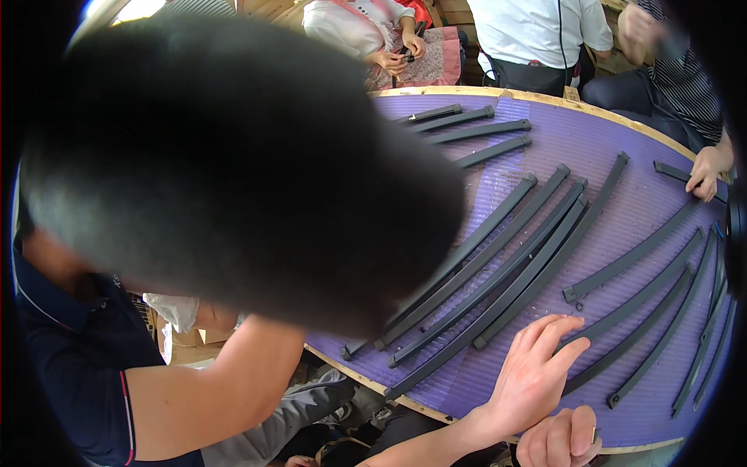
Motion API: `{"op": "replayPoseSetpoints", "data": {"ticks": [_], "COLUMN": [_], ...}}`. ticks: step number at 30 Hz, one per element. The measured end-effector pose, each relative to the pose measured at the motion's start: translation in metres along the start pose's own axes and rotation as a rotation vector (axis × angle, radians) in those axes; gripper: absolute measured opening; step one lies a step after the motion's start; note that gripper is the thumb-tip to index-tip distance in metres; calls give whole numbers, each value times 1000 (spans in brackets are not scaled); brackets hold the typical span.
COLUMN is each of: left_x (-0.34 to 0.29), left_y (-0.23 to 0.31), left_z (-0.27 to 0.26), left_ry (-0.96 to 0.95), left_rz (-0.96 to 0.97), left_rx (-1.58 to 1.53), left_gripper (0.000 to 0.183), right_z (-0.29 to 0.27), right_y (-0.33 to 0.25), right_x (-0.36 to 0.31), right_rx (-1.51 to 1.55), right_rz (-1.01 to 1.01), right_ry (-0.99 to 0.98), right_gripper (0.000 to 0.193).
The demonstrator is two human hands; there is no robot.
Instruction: The person attaches plastic end caps to wiper blade arms by hand and handles small components on a table.
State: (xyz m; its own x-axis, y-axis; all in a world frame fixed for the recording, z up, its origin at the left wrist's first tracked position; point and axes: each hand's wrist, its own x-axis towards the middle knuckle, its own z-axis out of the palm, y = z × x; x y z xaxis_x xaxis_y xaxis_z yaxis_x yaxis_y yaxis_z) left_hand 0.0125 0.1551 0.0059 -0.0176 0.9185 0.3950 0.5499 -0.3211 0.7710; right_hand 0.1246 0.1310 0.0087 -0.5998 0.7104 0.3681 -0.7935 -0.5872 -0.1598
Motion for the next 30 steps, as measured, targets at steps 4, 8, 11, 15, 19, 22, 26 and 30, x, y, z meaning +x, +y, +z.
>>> {"op": "replayPoseSetpoints", "data": {"ticks": [4,8,11,15,19,22,26,30], "left_x": [-6,-9,4,5,-4,-14,-15,-13], "left_y": [-2,-17,-13,-15,-11,-6,2,4], "left_z": [8,8,4,2,7,19,21,19], "left_ry": [-7,2,26,45,47,44,50,50], "left_rz": [12,25,52,62,69,57,66,66], "left_rx": [-38,-6,-47,-65,-71,-89,-80,-80], "left_gripper": [42,42,42,42,43,43,43,43], "right_z": [-1,-15,-10,-3,-9,-11,-5,-1], "right_y": [0,3,-16,-25,-26,-28,-25,-19], "right_x": [5,2,-5,-23,-33,-39,-35,-32], "right_rx": [-8,-8,95,171,94,93,85,61], "right_rz": [7,-81,-142,-308,-298,-307,-278,-309], "right_ry": [-12,-61,-23,155,184,200,149,141], "right_gripper": [17,10,14,14,19,22,25,26]}}
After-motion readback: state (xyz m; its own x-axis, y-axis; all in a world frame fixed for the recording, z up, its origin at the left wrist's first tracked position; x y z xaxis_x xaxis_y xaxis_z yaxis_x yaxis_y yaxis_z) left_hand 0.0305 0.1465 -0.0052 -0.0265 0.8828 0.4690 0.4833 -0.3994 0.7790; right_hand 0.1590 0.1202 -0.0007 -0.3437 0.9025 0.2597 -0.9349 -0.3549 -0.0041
